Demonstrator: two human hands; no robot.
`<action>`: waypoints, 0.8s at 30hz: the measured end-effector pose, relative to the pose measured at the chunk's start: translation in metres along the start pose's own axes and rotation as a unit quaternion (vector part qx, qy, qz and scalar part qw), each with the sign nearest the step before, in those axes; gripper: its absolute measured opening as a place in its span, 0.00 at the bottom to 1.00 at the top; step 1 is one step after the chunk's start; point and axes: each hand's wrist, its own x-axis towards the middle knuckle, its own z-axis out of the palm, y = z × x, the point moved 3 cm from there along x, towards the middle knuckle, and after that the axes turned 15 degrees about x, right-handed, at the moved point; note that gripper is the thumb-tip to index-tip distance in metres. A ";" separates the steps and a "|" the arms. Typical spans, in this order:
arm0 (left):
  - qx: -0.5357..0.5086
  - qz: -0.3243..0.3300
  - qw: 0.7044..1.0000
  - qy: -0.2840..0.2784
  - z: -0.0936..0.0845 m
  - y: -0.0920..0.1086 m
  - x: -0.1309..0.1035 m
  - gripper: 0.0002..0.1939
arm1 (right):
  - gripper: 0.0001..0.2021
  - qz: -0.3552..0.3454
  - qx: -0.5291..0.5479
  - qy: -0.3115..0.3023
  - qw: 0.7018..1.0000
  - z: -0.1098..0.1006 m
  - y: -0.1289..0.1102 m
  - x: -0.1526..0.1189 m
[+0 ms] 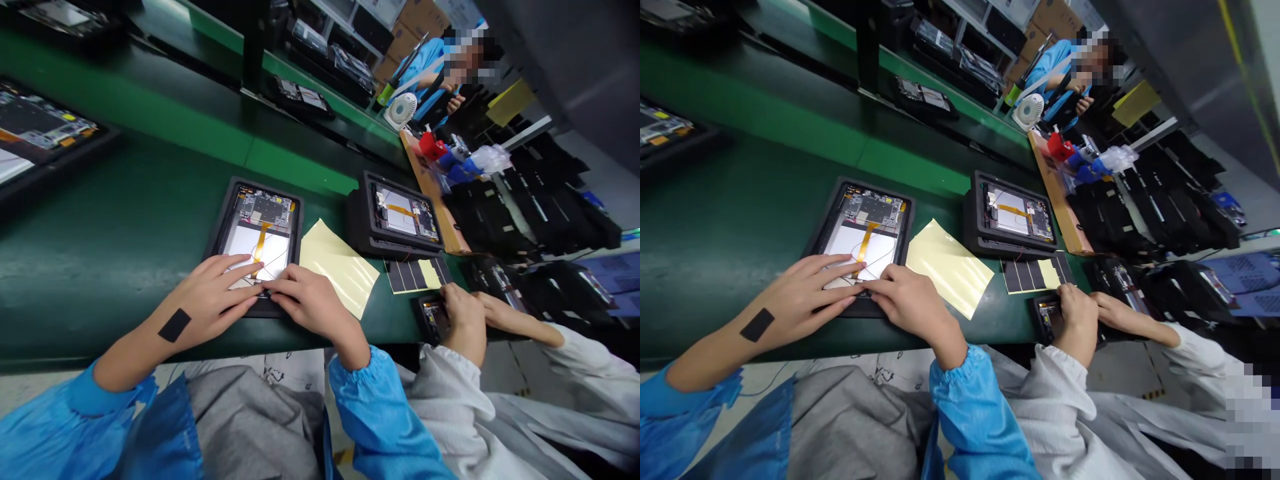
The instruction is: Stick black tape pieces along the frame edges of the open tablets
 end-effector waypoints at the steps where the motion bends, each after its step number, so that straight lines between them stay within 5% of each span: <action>1: -0.008 -0.005 1.000 -0.002 0.000 0.000 0.000 0.19 | 0.08 0.014 0.000 0.004 1.000 0.002 0.001 0.001; 8: -0.031 -0.022 0.999 -0.010 0.002 0.001 -0.002 0.20 | 0.04 0.095 0.105 0.106 0.984 0.010 0.002 0.003; 17: -0.037 -0.027 0.999 -0.006 0.003 0.000 -0.004 0.18 | 0.04 0.028 0.041 0.165 0.985 0.025 0.001 -0.004; 24: -0.033 -0.032 0.998 -0.032 0.003 -0.001 -0.005 0.20 | 0.02 0.048 0.036 0.201 0.978 0.030 0.000 -0.009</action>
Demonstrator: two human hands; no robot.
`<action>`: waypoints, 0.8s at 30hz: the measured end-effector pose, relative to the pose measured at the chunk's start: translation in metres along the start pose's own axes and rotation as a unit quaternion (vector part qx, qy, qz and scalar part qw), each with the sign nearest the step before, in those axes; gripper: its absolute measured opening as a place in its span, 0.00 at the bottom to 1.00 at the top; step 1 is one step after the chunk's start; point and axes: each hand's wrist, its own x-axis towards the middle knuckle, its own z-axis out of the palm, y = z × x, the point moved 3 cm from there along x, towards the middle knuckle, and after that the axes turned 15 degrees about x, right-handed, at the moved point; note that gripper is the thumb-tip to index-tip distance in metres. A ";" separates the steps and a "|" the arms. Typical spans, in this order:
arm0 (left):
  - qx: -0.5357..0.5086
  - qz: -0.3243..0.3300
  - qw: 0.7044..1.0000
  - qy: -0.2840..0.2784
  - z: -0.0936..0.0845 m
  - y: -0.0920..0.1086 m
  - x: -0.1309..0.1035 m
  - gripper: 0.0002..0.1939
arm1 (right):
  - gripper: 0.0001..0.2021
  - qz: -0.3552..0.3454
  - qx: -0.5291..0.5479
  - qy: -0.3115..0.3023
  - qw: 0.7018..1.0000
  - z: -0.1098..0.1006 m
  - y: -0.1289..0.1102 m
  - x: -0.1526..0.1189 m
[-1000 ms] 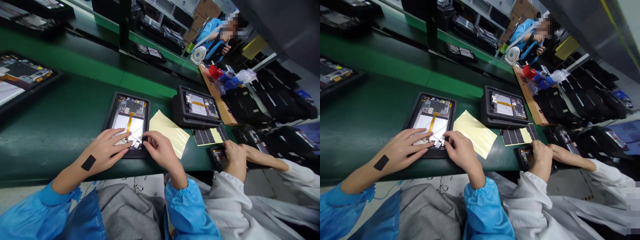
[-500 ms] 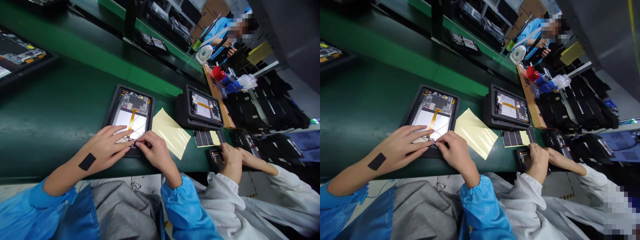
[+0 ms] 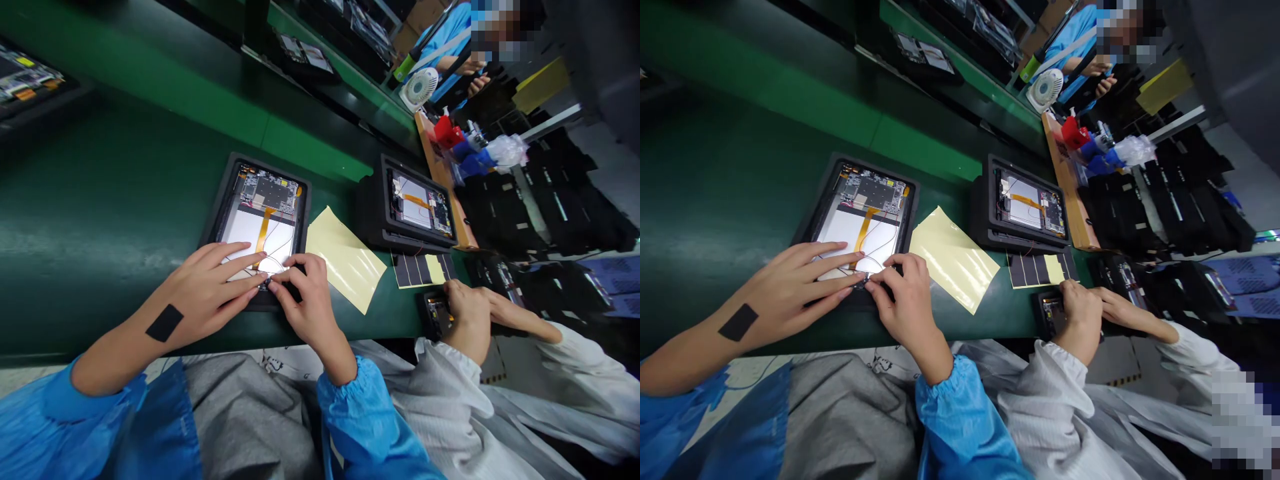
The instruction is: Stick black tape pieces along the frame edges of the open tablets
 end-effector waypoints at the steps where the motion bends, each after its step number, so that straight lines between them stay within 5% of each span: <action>1: -0.004 -0.002 1.000 -0.001 0.000 0.000 0.000 0.20 | 0.03 0.004 -0.008 -0.001 1.000 0.000 0.000 0.000; 6: 0.007 0.006 0.999 0.034 -0.006 0.003 0.000 0.16 | 0.04 -0.022 -0.035 0.019 0.999 0.003 0.001 -0.004; 12: 0.135 0.031 0.985 0.104 -0.017 0.024 0.005 0.09 | 0.08 -0.067 -0.035 0.044 0.996 0.009 0.004 -0.014; 15: 0.166 0.038 0.981 0.095 -0.016 0.032 0.010 0.10 | 0.12 -0.083 0.003 0.070 0.994 0.004 0.001 -0.021; 20: 0.179 0.022 0.983 0.038 -0.008 0.041 0.022 0.16 | 0.15 -0.079 0.057 0.199 0.975 -0.013 -0.007 -0.029; 24: 0.162 -0.018 0.986 -0.018 0.003 0.040 0.033 0.17 | 0.15 -0.096 0.048 0.137 0.985 -0.014 -0.008 -0.016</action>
